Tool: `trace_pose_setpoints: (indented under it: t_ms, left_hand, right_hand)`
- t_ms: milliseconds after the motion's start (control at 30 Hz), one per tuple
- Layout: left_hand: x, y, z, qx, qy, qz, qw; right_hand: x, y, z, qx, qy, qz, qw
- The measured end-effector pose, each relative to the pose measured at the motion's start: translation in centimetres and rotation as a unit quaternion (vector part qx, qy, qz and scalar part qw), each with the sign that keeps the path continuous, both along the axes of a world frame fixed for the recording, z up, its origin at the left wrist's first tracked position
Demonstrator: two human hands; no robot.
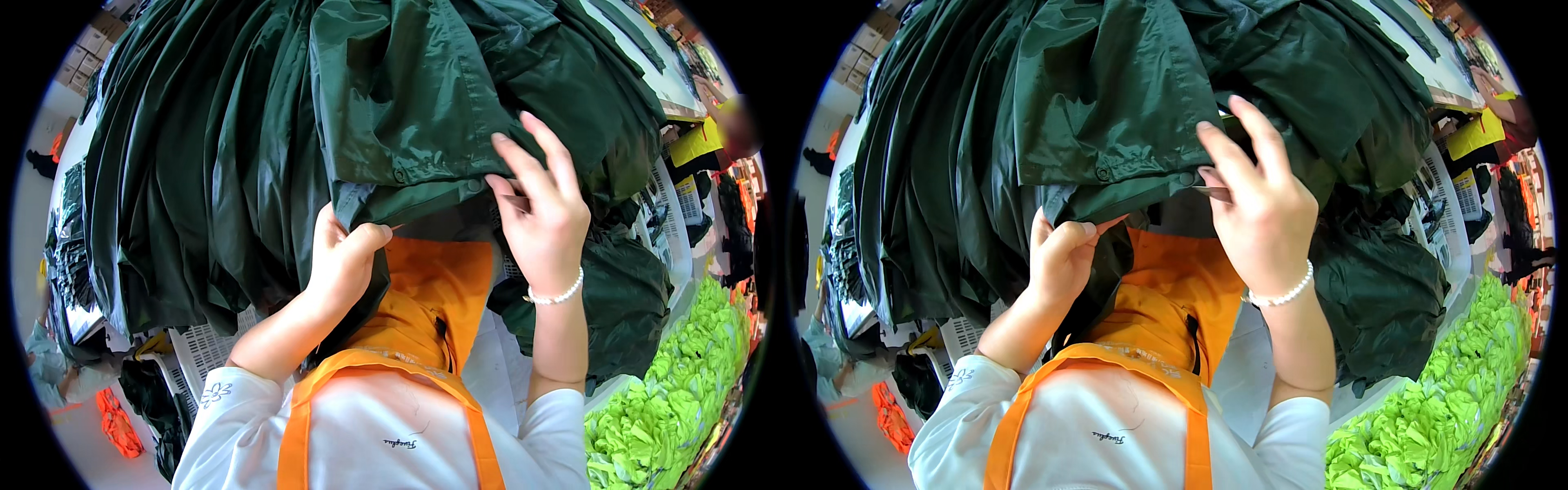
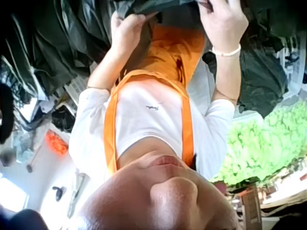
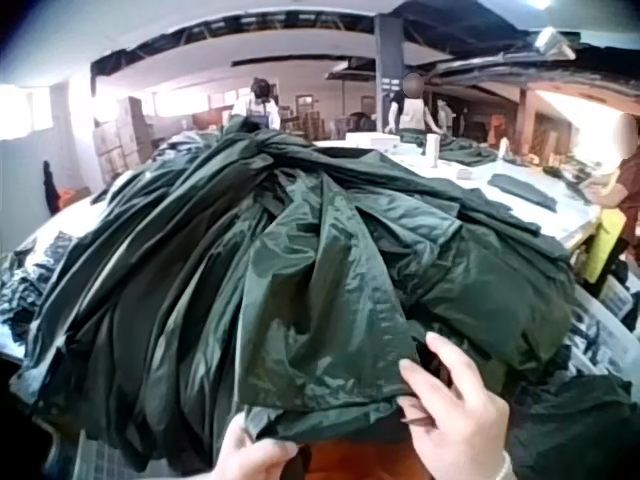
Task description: The person repeatedly picks up dark green fabric pieces from a pile, inspects the edges, and uses a small tool to trim or remove loose threads. The person handles the fabric one at a time, turning pieces over and smoothing them before placing them back on the pile.
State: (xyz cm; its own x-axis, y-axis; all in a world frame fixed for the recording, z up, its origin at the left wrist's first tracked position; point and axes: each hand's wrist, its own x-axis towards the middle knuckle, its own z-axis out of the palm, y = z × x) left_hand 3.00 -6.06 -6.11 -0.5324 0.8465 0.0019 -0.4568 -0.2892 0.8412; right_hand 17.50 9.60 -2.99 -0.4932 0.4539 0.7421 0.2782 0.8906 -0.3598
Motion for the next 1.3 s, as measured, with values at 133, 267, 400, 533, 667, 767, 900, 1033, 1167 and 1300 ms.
trace_pose_setpoints:
  t_ms: [133,267,400,533,667,767,900,1033,1167,1300]
  left_hand:
    - [0.2,-0.4,0.4,-0.028,0.087,0.045,0.995]
    - [-0.6,-0.6,0.4,-0.007,0.072,0.049,0.996]
    - [-1.9,-0.8,1.5,0.052,-0.062,0.044,0.996]
    - [-1.6,0.1,0.7,0.111,-0.165,0.075,0.977]
    - [2.4,2.3,-0.7,0.055,-0.067,0.015,0.996]
    - [2.9,4.2,1.0,0.009,-0.008,-0.034,0.999]
    - [1.8,6.6,0.6,-0.024,0.061,0.108,0.992]
    - [1.7,6.8,-0.1,0.007,0.141,0.107,0.984]
    - [1.0,6.4,0.7,0.020,-0.006,0.072,0.997]
    - [-0.8,5.5,0.0,0.031,-0.148,-0.034,0.988]
  right_hand:
    - [-1.0,0.3,0.3,0.144,-0.105,0.004,0.984]
    - [-1.6,1.2,-0.7,-0.083,0.044,0.039,0.995]
    - [-0.1,2.5,0.0,-0.599,0.254,0.161,0.743]
    - [0.1,2.5,-2.1,-0.739,0.293,0.269,0.544]
    - [-1.0,1.3,-2.7,-0.781,0.269,0.299,0.478]
    - [-1.2,-0.1,-3.3,-0.772,0.250,0.289,0.508]
    - [-2.7,-1.7,-2.6,-0.417,0.255,0.124,0.863]
    - [-2.0,-0.6,-1.6,0.036,0.058,0.023,0.997]
    - [-2.1,0.7,-0.7,-0.162,0.123,0.058,0.977]
    - [-1.8,2.8,0.3,-0.577,0.231,0.142,0.770]
